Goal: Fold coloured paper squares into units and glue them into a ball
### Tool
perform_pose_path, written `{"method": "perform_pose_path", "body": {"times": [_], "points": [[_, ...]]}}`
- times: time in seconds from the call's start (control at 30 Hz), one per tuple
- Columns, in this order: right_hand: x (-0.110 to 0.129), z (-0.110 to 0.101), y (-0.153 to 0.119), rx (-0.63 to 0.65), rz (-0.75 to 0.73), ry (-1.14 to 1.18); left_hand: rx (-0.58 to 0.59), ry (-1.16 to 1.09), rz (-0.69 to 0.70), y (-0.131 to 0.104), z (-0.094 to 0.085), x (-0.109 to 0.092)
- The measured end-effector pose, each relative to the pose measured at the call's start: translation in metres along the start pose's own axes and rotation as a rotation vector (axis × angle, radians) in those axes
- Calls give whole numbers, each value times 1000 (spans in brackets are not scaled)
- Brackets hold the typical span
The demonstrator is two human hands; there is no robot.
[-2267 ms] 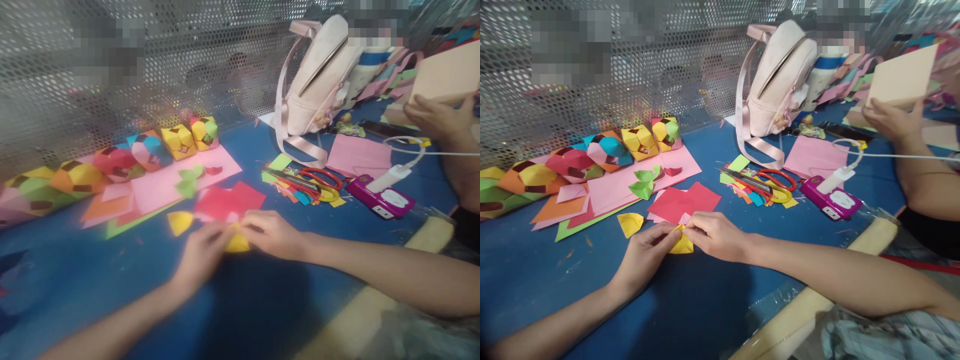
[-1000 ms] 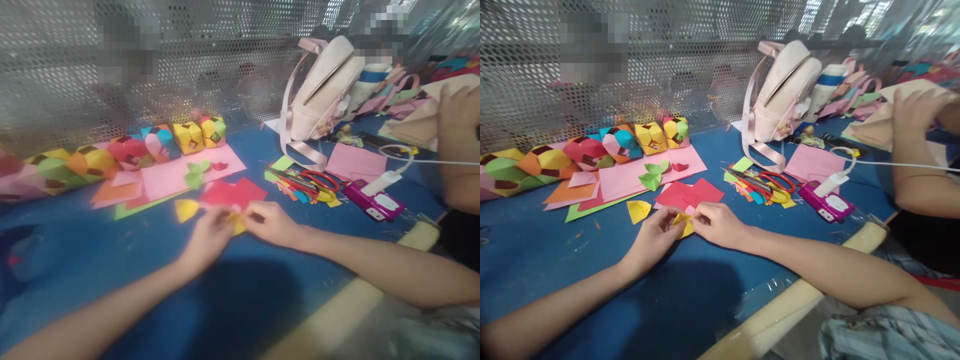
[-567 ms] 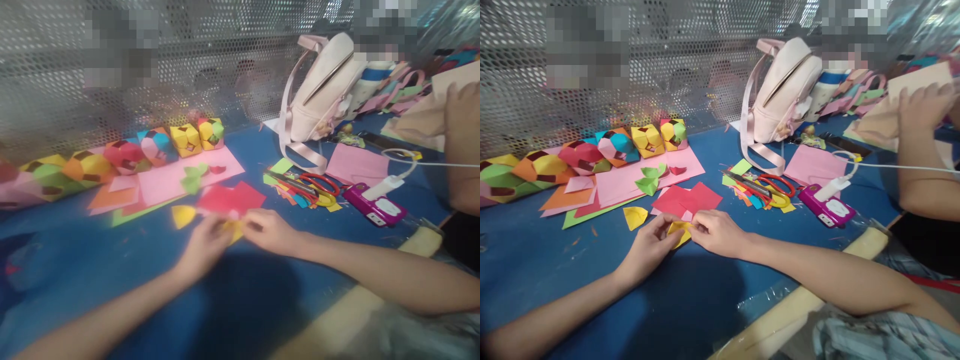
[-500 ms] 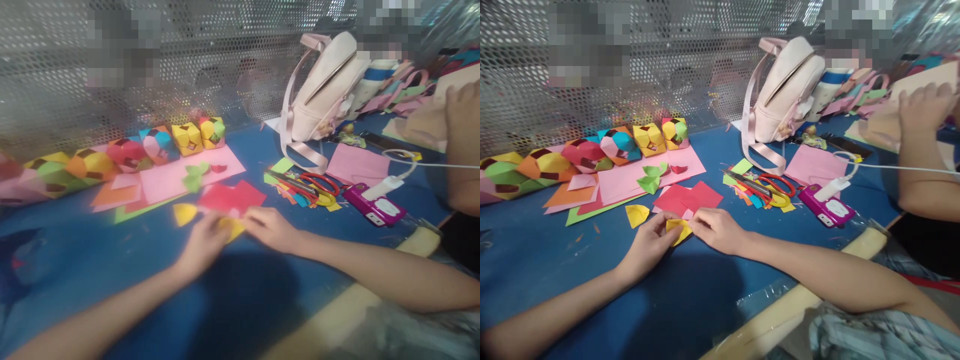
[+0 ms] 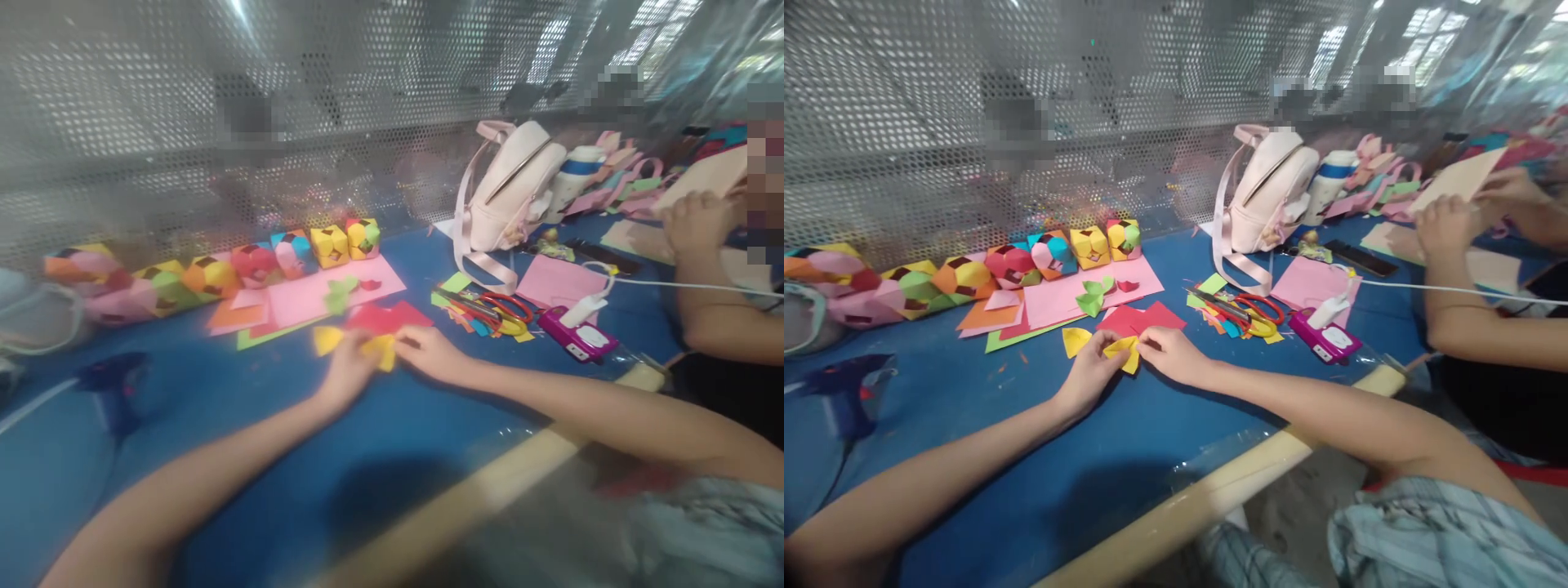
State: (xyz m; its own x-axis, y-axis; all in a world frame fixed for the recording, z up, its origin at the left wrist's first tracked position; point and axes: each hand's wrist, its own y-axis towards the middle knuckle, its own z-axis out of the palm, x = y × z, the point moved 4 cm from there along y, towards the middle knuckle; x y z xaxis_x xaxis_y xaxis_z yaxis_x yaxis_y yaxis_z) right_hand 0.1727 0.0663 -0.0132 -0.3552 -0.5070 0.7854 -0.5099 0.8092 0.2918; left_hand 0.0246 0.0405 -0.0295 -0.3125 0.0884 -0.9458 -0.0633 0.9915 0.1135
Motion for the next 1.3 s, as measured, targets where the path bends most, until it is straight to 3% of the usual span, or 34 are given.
{"method": "perform_pose_path", "body": {"times": [0.17,0.37,0.8,0.97,1.3], "points": [[3,0,11,-35,20,-64,64,-45,14,-6,3,-4],[3,6,7,-82,-1,-51,132,-37,14,-10,0,-7],[10,2,-4,-134,-45,-17,157,49,-18,-8,-6,4],[12,4,-5,-139,-70,-9,116,45,-50,-9,-8,6],[14,3,-6,-163,-184,-117,132,-4,-36,-10,-3,1]]}}
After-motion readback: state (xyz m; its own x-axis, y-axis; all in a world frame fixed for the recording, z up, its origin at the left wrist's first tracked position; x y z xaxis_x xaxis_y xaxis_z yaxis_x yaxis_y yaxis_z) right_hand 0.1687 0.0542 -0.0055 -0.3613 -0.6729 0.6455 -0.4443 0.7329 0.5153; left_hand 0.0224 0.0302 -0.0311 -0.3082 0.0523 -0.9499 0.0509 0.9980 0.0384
